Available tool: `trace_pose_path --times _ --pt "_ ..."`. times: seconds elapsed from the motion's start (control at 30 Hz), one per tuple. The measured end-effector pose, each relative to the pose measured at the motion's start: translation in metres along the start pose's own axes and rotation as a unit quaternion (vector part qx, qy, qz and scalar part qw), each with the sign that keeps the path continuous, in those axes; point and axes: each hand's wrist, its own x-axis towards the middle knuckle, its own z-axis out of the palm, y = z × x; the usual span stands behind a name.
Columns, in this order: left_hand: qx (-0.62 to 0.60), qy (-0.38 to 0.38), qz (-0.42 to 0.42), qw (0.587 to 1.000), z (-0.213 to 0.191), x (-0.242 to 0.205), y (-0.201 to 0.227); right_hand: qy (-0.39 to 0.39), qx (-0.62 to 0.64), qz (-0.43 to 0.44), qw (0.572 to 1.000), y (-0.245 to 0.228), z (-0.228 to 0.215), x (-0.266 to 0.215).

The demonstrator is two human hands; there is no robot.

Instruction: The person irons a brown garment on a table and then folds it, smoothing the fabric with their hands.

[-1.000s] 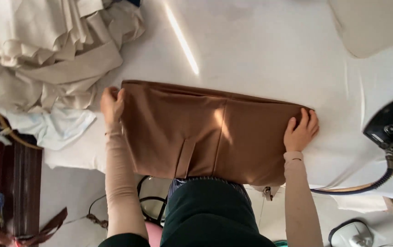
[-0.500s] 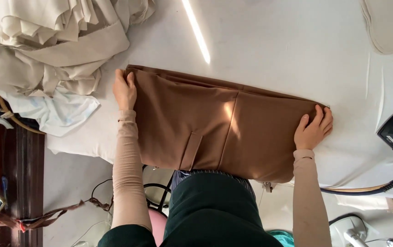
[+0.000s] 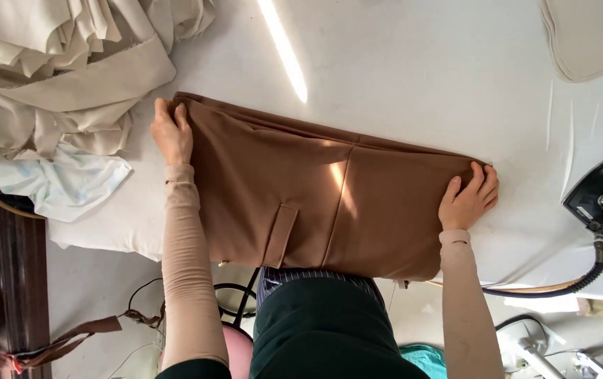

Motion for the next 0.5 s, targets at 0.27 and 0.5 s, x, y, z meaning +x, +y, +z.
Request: trace_pose_path --times 0.27,0.5 --pt "-0.01 0.026 0.015 1.0 -0.004 0.012 0.006 0.017 -0.004 -0.003 1.0 -0.003 -0.003 0.001" --pt "0.207 0.037 0.027 0.977 0.013 -0.001 0.006 -0.015 0.016 0.0 1.0 -0.007 -0.012 -0.001"
